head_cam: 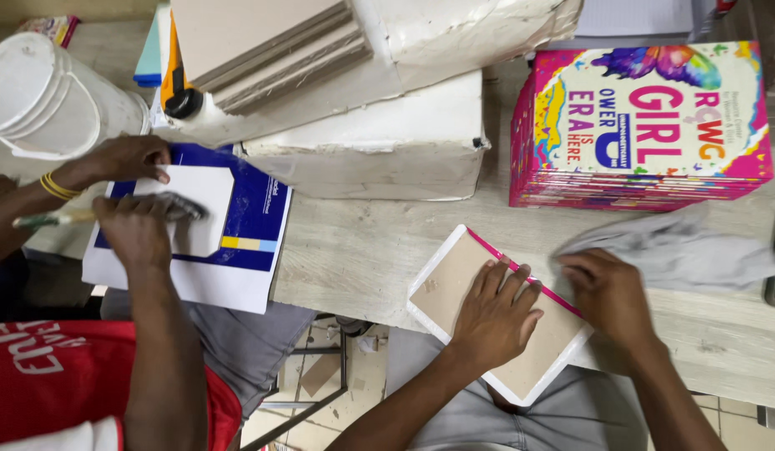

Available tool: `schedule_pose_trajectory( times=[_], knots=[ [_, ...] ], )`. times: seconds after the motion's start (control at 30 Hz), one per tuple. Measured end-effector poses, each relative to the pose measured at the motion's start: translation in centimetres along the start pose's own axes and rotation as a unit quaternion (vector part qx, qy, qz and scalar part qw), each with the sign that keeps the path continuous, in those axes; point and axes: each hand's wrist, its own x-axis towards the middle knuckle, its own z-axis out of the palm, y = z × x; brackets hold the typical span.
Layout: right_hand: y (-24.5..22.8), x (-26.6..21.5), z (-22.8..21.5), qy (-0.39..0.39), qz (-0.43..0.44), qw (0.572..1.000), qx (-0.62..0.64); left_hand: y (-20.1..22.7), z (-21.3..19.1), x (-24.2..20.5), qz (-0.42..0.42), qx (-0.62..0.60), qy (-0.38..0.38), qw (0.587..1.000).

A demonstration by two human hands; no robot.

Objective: The person assembles notebooks by applying adhesive to the edges of cardboard covers and attaching them to stacks of paper. They use a brush to spread the adhesive and a cloth to wipe the surfaces, stacking the finished notebooks on the table.

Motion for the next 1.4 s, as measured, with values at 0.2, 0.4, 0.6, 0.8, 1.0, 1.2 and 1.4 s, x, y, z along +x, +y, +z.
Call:
schedule_pose_trajectory(
  times=[0.2, 0.4, 0.6, 0.8, 1.0, 1.2, 1.4],
  knots=[
    [-2.3, -0.5, -0.8, -0.15, 0.071, 0.984, -0.069, 0.1, 0.0, -0.1, 0.0, 0.005, 0.022, 1.0],
    [-2.4, -2.0, -2.3, -0.23, 0.115, 0.957, -0.131, 0.3, -0.4, 0.0, -0.02, -0.017, -0.015, 1.0],
    [-2.8, 1.5, 1.8, -0.144, 0.009, 0.988, -0.047, 0.0, -0.2, -0.2, -0.045, -0.052, -0.021, 0.997],
    [-2.1, -4.2, -4.2, -0.227, 0.171, 0.946, -0.157, 0.2, 0.3, -0.1, -0.029, 0.008, -0.024, 0.999],
    [-3.0, -1.7, -2.4, -0.265, 0.144, 0.936, -0.182, 0.3, -0.2, -0.2, -0.028, -0.011, -0.028, 0.999],
    [-2.5, 0.9, 1.5, -0.118, 0.095, 0.982, -0.113, 0.4, 0.4, -0.7, -0.039, -0.015, -0.032, 0.999],
    [-2.0, -5.6, -0.9, -0.052, -0.055, 0.98, -0.184, 0.9, 0.6, -0.8, -0.031, 0.015, -0.023, 0.999]
  ],
)
